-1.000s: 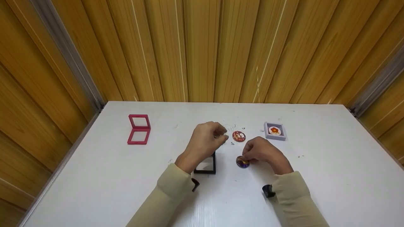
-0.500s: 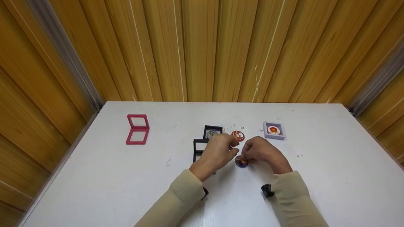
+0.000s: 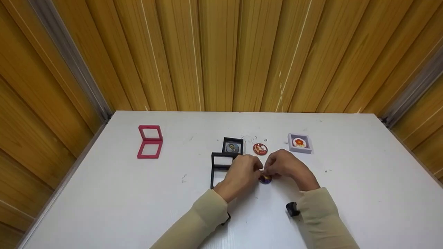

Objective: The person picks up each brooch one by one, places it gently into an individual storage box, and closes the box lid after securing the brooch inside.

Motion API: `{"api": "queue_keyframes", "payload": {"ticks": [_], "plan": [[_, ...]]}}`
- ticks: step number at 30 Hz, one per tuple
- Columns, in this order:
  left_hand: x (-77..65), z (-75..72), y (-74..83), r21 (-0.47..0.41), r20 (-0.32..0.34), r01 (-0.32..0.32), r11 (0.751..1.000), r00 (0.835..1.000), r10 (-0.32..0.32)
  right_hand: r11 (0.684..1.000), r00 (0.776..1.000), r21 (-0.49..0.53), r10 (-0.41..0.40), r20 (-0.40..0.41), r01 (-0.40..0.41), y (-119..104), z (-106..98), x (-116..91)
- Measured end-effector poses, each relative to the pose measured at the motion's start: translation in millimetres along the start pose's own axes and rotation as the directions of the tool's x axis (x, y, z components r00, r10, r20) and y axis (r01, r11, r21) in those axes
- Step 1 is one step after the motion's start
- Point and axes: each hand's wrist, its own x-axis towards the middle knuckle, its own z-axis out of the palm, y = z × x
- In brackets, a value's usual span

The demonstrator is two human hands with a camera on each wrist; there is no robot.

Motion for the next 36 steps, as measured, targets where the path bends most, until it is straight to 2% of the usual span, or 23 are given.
{"api": "queue_keyframes", "payload": {"ticks": [7, 13, 18, 28, 36], "plan": [[0.4, 2.6, -0.6, -0.034, 0.043, -0.003, 0.999, 0.999, 0.004, 1.000, 1.000, -0.012, 0.011, 0.007, -0.011, -0.6, 0.4, -0.3], [0.0, 3.5, -0.9, -0.028, 0.078, -0.020, 0.999, 0.997, 0.022, 1.000, 1.000, -0.010, 0.015, 0.013, -0.015, -0.7, 0.8, -0.2], [1.8, 4.1, -0.9, -0.010, 0.087, -0.037, 0.999, 0.996, 0.038, 0.999, 0.999, -0.003, 0.034, 0.016, -0.034, -1.1, 0.6, 0.3], [1.4, 6.5, -3.5, 0.066, 0.068, -0.087, 0.994, 0.994, 0.082, 1.000, 1.000, 0.009, -0.020, 0.004, 0.020, -0.6, 1.6, 0.5], [3.3, 8.8, -0.8, 0.060, 0.100, -0.073, 0.996, 0.993, 0.066, 1.000, 1.000, 0.007, -0.001, 0.006, 0.001, 0.9, 2.1, 1.5]]}}
